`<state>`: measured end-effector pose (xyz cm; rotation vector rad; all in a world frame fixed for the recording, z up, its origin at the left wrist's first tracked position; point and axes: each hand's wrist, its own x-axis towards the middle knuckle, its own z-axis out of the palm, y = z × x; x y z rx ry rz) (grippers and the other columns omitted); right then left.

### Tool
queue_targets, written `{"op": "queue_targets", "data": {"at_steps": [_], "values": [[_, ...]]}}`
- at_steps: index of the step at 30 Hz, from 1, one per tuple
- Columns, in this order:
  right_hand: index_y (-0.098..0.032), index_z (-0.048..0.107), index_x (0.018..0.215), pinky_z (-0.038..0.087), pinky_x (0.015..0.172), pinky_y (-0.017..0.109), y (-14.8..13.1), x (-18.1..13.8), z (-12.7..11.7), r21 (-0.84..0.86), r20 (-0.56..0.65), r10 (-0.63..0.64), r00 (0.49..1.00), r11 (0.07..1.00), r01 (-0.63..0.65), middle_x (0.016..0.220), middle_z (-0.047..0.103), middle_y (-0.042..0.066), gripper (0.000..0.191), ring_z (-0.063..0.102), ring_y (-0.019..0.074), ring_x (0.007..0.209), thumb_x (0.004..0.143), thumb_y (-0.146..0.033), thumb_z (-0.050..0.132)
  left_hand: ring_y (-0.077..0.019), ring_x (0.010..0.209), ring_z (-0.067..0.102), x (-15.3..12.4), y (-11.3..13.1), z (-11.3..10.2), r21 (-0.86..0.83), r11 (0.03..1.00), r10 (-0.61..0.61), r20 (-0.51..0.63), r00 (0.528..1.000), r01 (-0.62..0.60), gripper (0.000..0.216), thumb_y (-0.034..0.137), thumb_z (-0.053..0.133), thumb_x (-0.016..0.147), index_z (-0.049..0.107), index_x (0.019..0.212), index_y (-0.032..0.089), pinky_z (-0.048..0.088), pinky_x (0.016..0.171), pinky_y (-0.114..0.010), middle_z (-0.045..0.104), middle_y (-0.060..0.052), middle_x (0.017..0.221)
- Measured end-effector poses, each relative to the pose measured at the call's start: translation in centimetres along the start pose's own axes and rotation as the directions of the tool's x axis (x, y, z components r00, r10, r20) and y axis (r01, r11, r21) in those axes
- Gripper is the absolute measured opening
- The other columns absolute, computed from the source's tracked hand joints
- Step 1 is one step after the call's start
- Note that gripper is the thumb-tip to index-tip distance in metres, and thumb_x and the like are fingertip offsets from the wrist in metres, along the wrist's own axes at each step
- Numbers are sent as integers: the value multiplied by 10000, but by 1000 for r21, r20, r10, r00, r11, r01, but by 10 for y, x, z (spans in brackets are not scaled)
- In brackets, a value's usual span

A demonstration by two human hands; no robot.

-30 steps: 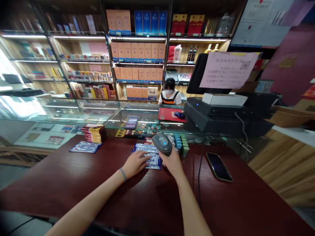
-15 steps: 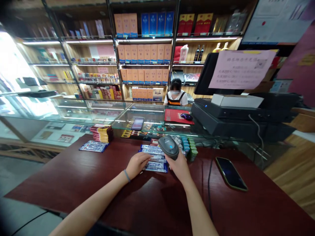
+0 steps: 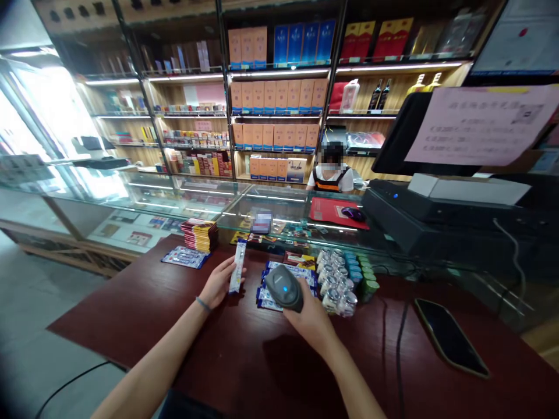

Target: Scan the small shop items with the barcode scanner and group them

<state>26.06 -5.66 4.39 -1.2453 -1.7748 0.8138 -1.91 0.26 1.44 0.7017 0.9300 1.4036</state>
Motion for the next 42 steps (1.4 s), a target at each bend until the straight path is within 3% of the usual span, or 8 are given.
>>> {"op": "queue_targets", "data": {"at_steps": [3,10,17,25,30,35,38,42], "values": [[-248,503,1281,552,791,330,2,-4,11,-38,101,-36,994,998,40,1001,765,50,516,736,239,859,792,-295,660,-233,950,743,-1,1,-2,-27,999,-39,1,999,39,435,251,767,833,647,1244,170,650,740,-340,720,-120,1115],[-198,596,1267,566,852,411,7,-9,15,-153,64,-115,991,980,124,1063,775,129,503,737,338,1006,787,-333,668,-251,955,743,-2,1,3,-13,999,-39,-27,999,39,449,235,744,858,624,1285,163,644,704,-335,706,-153,1178],[-225,555,1284,560,770,311,-12,-9,10,-36,51,-115,992,992,117,1052,771,89,514,755,269,922,785,-302,652,-225,931,732,0,0,-2,-62,997,-53,22,998,55,378,224,705,889,625,1253,158,649,707,-345,708,-127,1122],[-211,512,1309,553,836,335,9,-3,5,-49,104,-50,993,997,55,1098,755,88,535,736,257,980,790,-276,626,-200,930,716,0,22,-7,-63,995,-72,57,996,76,385,224,755,848,654,1216,173,639,785,-368,712,-123,1152],[-210,516,1312,547,831,339,11,-2,5,-33,85,5,996,999,-2,1106,757,93,546,729,263,988,786,-319,612,-162,820,708,11,61,-45,200,965,176,-6,984,-171,531,343,867,713,687,1187,189,592,729,-289,737,-79,1048],[-210,552,1285,539,794,325,0,-3,8,-42,31,32,999,999,-31,1018,770,72,528,739,254,920,778,-355,584,-242,1006,717,18,92,-121,673,652,453,22,891,-348,493,416,818,706,718,1127,181,559,911,-363,742,-108,1161],[-208,552,1304,549,778,312,2,-1,8,-59,62,12,998,998,-9,1019,775,76,559,750,255,913,772,-374,601,-261,1063,710,10,105,-165,912,295,486,114,867,-285,376,409,703,829,723,1170,252,548,935,-365,753,-64,1167],[-191,532,1336,560,806,310,12,2,8,-74,62,0,998,997,5,1108,767,111,596,751,268,985,779,-391,604,-265,1086,706,1,118,-200,959,-164,395,279,875,-232,323,393,619,918,717,1217,323,529,945,-342,752,-35,1192]]}}
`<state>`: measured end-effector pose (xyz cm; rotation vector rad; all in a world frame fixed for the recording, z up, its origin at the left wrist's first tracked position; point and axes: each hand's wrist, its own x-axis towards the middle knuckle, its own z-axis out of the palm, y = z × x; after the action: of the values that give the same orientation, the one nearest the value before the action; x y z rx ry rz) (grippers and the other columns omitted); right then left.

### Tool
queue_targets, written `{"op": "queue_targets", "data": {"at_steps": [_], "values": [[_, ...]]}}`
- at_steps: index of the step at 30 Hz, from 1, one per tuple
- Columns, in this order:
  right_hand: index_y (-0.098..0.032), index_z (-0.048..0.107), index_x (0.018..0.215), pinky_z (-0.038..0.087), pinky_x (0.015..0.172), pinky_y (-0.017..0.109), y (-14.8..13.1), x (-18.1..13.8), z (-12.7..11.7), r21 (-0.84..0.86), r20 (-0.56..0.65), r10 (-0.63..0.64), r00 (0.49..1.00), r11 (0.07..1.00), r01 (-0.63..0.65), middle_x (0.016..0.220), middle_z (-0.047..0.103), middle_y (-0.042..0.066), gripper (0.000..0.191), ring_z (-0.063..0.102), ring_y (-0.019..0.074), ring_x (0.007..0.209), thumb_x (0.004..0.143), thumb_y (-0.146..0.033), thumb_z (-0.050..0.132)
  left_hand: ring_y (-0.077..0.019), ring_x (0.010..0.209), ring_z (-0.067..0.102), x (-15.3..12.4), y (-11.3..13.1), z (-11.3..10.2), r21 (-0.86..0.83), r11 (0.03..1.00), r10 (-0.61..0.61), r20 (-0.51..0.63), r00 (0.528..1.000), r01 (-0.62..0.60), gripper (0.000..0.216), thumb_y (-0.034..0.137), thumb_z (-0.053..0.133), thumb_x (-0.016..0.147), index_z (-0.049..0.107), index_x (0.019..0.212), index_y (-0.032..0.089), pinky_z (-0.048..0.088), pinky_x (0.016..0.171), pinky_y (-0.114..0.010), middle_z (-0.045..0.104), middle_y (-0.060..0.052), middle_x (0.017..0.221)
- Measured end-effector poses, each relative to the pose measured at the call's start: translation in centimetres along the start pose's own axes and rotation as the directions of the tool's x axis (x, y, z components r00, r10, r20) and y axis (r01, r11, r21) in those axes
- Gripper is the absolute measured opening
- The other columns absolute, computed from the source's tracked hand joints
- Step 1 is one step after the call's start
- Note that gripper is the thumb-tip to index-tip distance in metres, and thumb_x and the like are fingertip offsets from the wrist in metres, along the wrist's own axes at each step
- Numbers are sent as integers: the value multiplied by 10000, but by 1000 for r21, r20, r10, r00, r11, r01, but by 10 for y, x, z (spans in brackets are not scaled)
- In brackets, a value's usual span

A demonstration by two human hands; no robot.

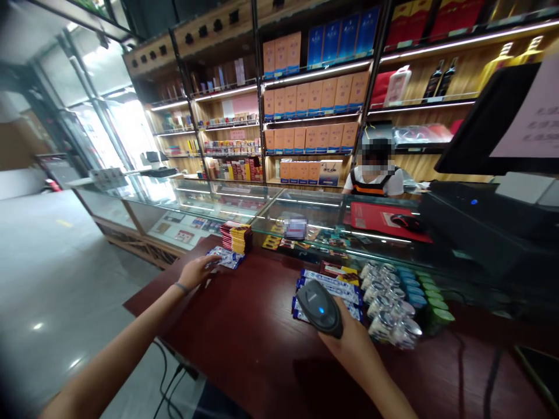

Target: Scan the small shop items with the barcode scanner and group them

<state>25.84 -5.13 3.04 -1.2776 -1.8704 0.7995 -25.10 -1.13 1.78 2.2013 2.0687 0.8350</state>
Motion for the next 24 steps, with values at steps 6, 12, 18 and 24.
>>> {"op": "queue_targets", "data": {"at_steps": [6,12,18,24], "values": [[-183,554,1342,569,760,296,7,-2,6,-44,-37,9,999,999,-11,1048,782,112,635,764,276,947,753,-412,623,-224,1181,661,4,-24,0,172,946,247,165,955,-274,327,286,517,975,701,1244,315,483,1050,-348,723,-31,1267],[-147,459,1441,575,768,308,26,-1,9,-73,-6,-10,1000,997,9,1102,771,147,692,763,278,965,815,-411,589,-197,1266,608,6,-34,7,131,929,320,180,930,-345,384,219,443,990,679,1287,283,452,1115,-350,672,-42,1354],[-166,524,1377,578,820,282,37,6,2,-62,46,-33,998,997,36,1151,762,135,601,749,264,1037,826,-383,626,-195,1293,591,6,-39,14,75,937,326,175,929,-342,410,190,407,998,658,1315,259,455,1122,-362,656,-61,1373],[-165,541,1334,580,795,292,28,4,0,-42,12,-18,1000,999,19,1087,775,129,570,757,268,990,822,-399,634,-196,1288,596,3,-42,16,17,942,331,131,934,-336,403,199,404,1001,662,1307,249,457,1127,-375,652,-74,1373]]}}
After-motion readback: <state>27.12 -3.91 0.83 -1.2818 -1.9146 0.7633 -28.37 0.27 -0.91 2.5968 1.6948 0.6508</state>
